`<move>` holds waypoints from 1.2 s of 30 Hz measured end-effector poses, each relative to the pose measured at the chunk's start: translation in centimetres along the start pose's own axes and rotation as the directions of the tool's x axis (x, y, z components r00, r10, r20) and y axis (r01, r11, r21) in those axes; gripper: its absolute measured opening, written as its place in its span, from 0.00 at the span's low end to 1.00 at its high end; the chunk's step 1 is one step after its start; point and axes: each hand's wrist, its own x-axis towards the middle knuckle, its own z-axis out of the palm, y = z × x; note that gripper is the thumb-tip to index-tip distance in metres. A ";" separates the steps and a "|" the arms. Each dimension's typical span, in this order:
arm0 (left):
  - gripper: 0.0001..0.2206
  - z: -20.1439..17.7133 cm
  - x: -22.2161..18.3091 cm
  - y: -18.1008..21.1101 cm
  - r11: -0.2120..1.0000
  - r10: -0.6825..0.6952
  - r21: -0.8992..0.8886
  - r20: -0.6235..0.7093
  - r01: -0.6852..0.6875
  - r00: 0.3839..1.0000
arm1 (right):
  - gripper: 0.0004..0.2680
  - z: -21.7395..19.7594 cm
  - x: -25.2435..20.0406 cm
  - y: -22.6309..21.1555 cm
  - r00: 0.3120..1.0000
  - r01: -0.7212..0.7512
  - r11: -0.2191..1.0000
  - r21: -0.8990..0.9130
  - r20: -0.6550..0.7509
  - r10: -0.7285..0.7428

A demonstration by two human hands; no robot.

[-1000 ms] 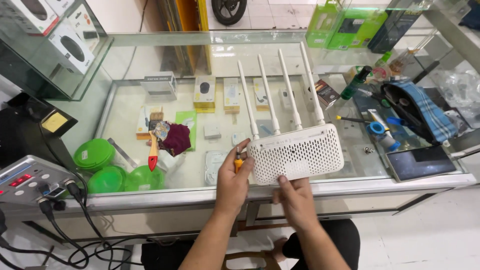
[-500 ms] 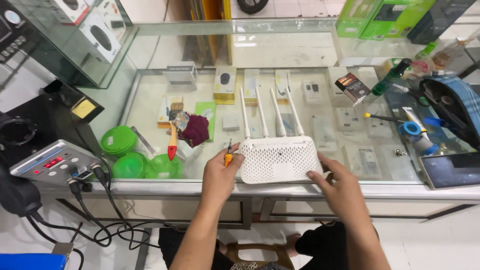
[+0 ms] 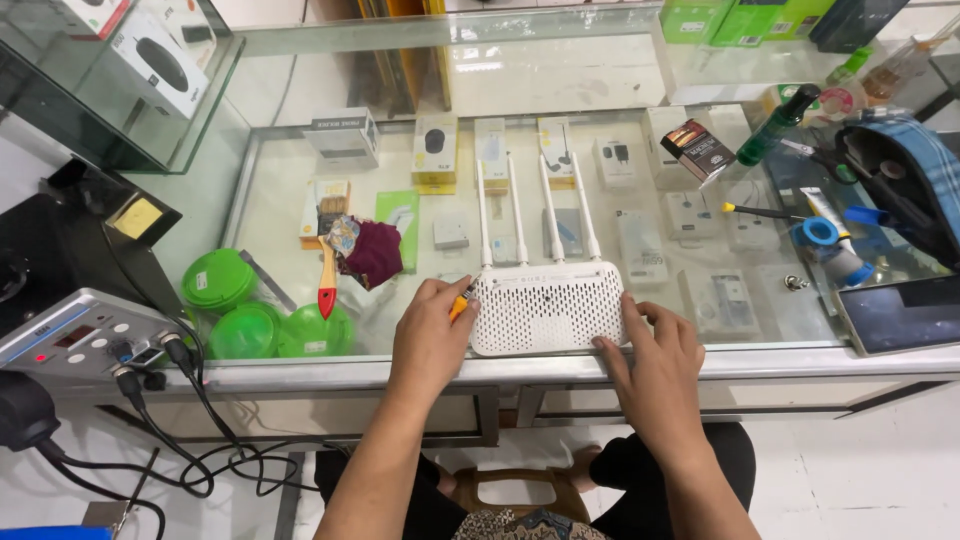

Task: Disassembling a wireless router using a screwdriver and prying tool to access internal components

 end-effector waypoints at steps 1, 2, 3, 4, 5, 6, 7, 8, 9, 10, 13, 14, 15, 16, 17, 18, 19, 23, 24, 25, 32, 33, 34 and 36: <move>0.19 -0.1 -0.1 0.2 1.000 -0.011 0.026 0.008 0.011 1.000 | 0.24 -0.2 0.0 -0.1 1.000 -0.012 1.000 -0.002 0.024 0.012; 0.19 -1.1 -0.6 1.3 1.000 -0.017 0.026 0.009 0.017 1.000 | 0.24 -0.5 0.2 -0.1 0.999 -0.011 1.000 -0.002 0.030 0.011; 0.20 -2.1 -0.9 2.5 0.996 -0.088 0.004 0.001 0.088 0.996 | 0.26 -0.8 0.6 0.0 0.999 -0.023 0.998 0.057 0.033 0.021; 0.21 -3.1 -1.2 3.7 0.987 -0.157 -0.018 -0.005 0.157 0.988 | 0.29 -1.0 1.0 0.0 0.999 -0.034 0.993 0.115 0.036 0.030; 0.21 -3.2 -0.5 3.3 0.987 -0.162 -0.016 -0.006 0.162 0.987 | 0.29 -1.5 2.1 -0.4 0.999 -0.033 0.992 0.118 0.041 0.029; 0.23 -3.3 0.2 2.8 0.980 -0.183 -0.082 -0.019 0.181 0.983 | 0.26 -2.1 3.2 -0.9 0.997 0.050 0.985 0.165 0.048 -0.058; 0.27 -3.4 0.9 2.3 0.969 -0.204 -0.147 -0.033 0.198 0.978 | 0.23 -2.5 4.5 -1.3 0.988 0.133 0.968 0.215 0.050 -0.147; 0.27 -2.8 2.4 1.3 0.969 -0.209 -0.144 -0.038 0.202 0.977 | 0.23 -2.6 6.2 -1.4 0.987 0.136 0.966 0.220 0.053 -0.151; 0.23 -2.3 3.7 0.3 0.983 -0.097 -0.165 -0.076 0.083 0.992 | 0.19 -2.7 8.0 -1.7 0.923 0.335 0.910 0.246 0.109 -0.369; 0.20 -1.9 5.0 -0.8 0.983 0.017 -0.179 -0.116 -0.037 0.993 | 0.15 -2.7 9.7 -2.0 0.809 0.515 0.809 0.283 0.153 -0.568; 0.14 -3.8 7.1 1.1 0.978 0.039 -0.197 -0.167 -0.072 0.985 | 0.28 -5.7 11.5 -8.8 0.611 0.559 0.829 -0.002 0.677 -0.411; 0.14 -4.5 7.2 2.0 0.978 0.037 -0.195 -0.175 -0.071 0.984 | 0.28 -5.3 11.1 -8.9 0.608 0.565 0.825 0.002 0.675 -0.418; 0.09 -5.1 7.4 3.0 0.965 0.019 -0.251 -0.211 -0.073 0.977 | 0.34 -4.9 10.7 -8.9 0.573 0.598 0.799 -0.058 0.729 -0.375; 0.05 -5.6 7.7 3.9 0.949 0.000 -0.307 -0.245 -0.078 0.969 | 0.41 -4.5 10.3 -8.9 0.539 0.630 0.768 -0.116 0.777 -0.325; 0.05 -5.5 8.8 3.4 0.948 -0.006 -0.309 -0.250 -0.074 0.968 | 0.41 -4.4 10.7 -8.9 0.534 0.636 0.764 -0.113 0.779 -0.328; 0.04 -5.3 9.9 2.9 0.921 0.024 -0.369 -0.264 -0.124 0.964 | 0.40 -4.2 11.0 -8.9 0.545 0.619 0.778 -0.108 0.773 -0.326; 0.04 -5.3 11.3 2.6 0.888 0.065 -0.421 -0.279 -0.183 0.958 | 0.39 -4.2 11.4 -9.0 0.565 0.596 0.796 -0.106 0.760 -0.322; 0.19 -4.4 16.8 0.5 0.765 0.206 -0.587 -0.168 -0.266 0.964 | 0.40 -4.8 13.7 -9.3 0.581 0.600 0.780 -0.176 0.766 -0.275; 0.14 -4.3 17.0 0.8 0.762 0.247 -0.583 -0.138 -0.280 0.959 | 0.35 -5.1 14.4 -9.5 0.581 0.612 0.773 -0.165 0.757 -0.298; 0.10 -4.2 17.3 1.0 0.760 0.286 -0.580 -0.107 -0.294 0.952 | 0.31 -5.3 15.1 -9.6 0.580 0.624 0.766 -0.155 0.749 -0.321; 0.10 -2.5 13.8 -0.1 0.781 0.463 -0.457 -0.034 -0.426 0.886 | 0.31 -2.2 17.8 -5.8 0.566 0.542 0.832 0.118 0.680 -0.465; 0.12 -2.7 13.3 0.5 0.790 0.544 -0.317 -0.031 -0.525 0.838 | 0.32 -1.7 17.9 -5.3 0.581 0.538 0.828 0.155 0.643 -0.498; 0.15 -2.8 12.9 1.0 0.772 0.620 -0.171 -0.012 -0.612 0.785 | 0.32 -1.3 17.9 -4.7 0.596 0.535 0.823 0.192 0.605 -0.528; 0.16 -3.3 12.3 1.7 0.779 0.625 -0.084 0.029 -0.621 0.780 | 0.32 -1.0 18.0 -4.4 0.594 0.546 0.816 0.191 0.598 -0.538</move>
